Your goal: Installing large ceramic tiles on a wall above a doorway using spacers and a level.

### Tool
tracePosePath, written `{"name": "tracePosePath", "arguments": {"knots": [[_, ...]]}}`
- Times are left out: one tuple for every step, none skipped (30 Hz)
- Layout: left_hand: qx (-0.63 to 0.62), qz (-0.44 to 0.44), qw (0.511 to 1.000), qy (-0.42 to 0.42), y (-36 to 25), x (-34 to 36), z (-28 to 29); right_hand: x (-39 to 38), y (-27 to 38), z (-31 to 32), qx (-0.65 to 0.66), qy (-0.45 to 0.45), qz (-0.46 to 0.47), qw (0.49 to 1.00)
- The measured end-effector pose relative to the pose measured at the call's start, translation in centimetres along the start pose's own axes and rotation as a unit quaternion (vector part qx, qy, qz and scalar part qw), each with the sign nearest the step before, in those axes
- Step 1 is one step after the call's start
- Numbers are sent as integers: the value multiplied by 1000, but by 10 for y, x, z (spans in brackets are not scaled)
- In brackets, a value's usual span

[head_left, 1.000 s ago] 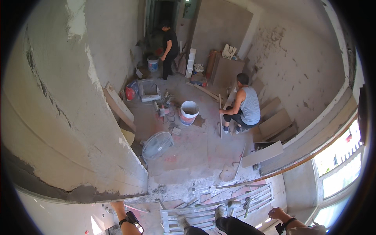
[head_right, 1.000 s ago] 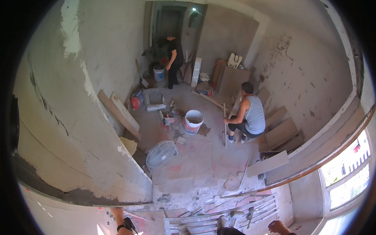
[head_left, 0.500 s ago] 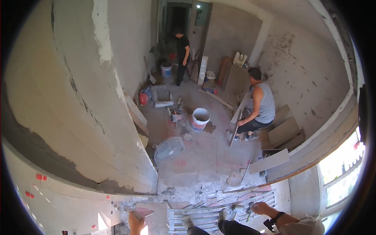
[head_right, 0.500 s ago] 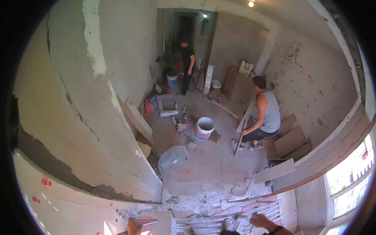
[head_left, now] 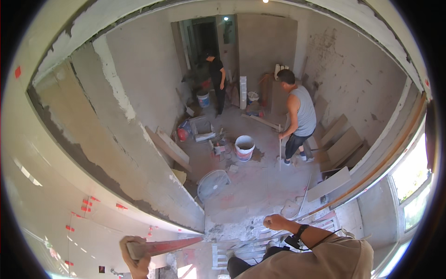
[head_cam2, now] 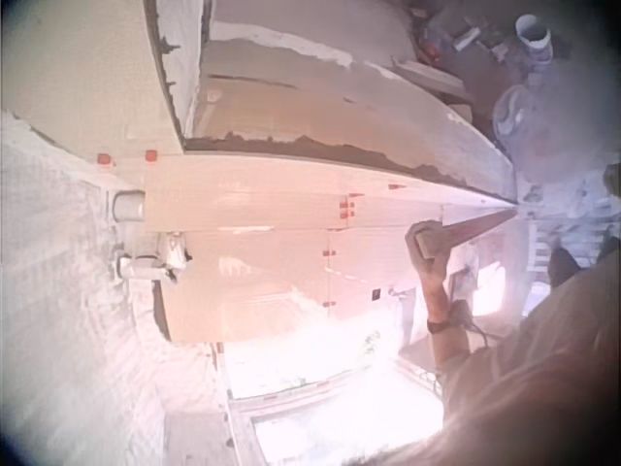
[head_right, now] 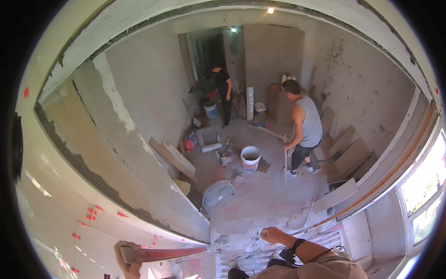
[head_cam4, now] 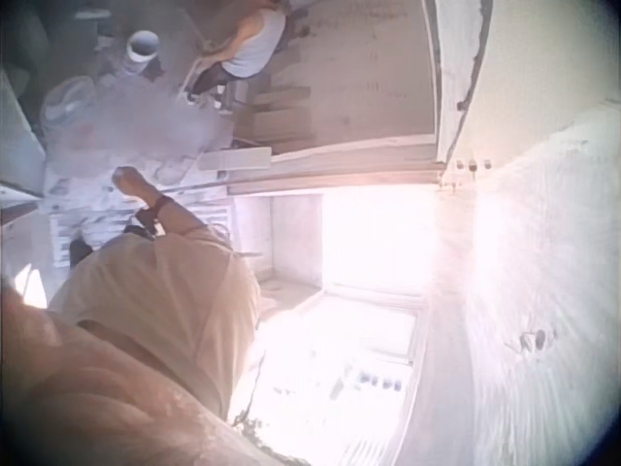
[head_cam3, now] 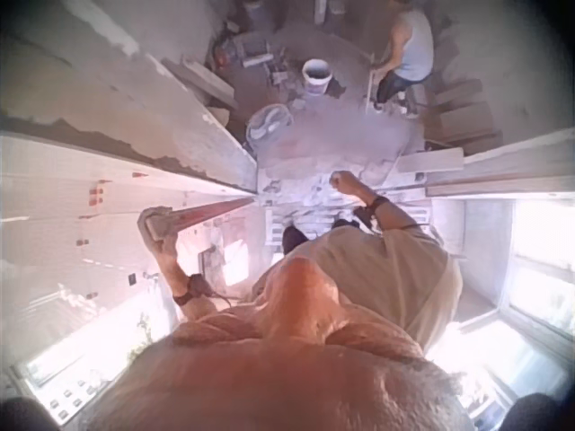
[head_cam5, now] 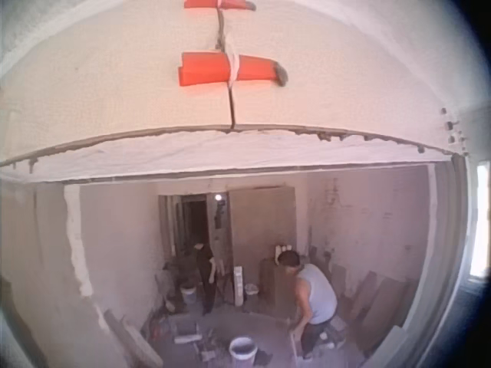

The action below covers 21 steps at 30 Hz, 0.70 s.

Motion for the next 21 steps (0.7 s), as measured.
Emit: {"name": "tracePosePath", "arguments": {"knots": [[-72,-27,996,-40,-21,-2,1,-2,2,2,33,-18,15,999],[-115,-65,990,-45,-42,7,0,-2,0,-2,44,-15,16,999],[-158,-100,981,-55,-62,12,0,-2,-3,-1,41,-17,5,999],[-184,-102,977,-35,-85,16,-7,-5,-6,-3,38,-12,-5,999],[-211,-98,973,-10,-109,21,-17,-12,-9,-2,33,-23,-17,999],[-223,-108,969,10,-132,25,-30,-17,-9,-1,30,-34,-28,999],[-237,-119,964,32,-150,30,-43,-25,-8,4,51,-57,-24,997],[-226,-106,968,39,-159,36,-49,-33,-9,9,72,-83,-22,994],[-267,-117,955,58,-172,40,-52,-41,-12,8,112,-91,-46,988],[-310,-130,939,76,-184,42,-53,-47,-15,11,150,-102,-69,981],[-311,-129,939,66,-189,46,-50,-56,-3,24,119,-117,-81,983],[-314,-144,937,61,-204,41,-33,-57,11,26,129,-115,-78,982],[-326,-153,931,54,-206,45,-23,-60,14,28,136,-112,-93,980],[-337,-163,926,45,-212,46,-17,-63,12,30,143,-108,-103,978],[-344,-158,924,59,-218,49,-26,-64,1,20,113,-90,-93,985],[-334,-161,928,-31,-223,49,-15,-74,7,30,116,-104,-103,982],[-321,-161,925,-122,-222,46,-3,-82,27,48,36,-146,-63,987],[-329,-159,925,-109,-219,54,9,-87,47,65,-45,-183,-24,982],[-357,-178,916,30,-225,67,14,-87,56,72,-60,-188,3,980],[-378,-197,889,166,-234,69,10,-84,63,81,-62,-197,-1,978],[-352,-223,898,139,-240,72,15,-83,82,97,-86,-235,40,967]]}}
Point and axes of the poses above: each hand's wrist, its own x-axis towards the middle knuckle, its own z-axis out of the back of the hand, y = z × x, the point moved 9 cm from there along x, towards the middle knuckle, and after that the axes turned 2 degrees about z, right-handed, at the moved point
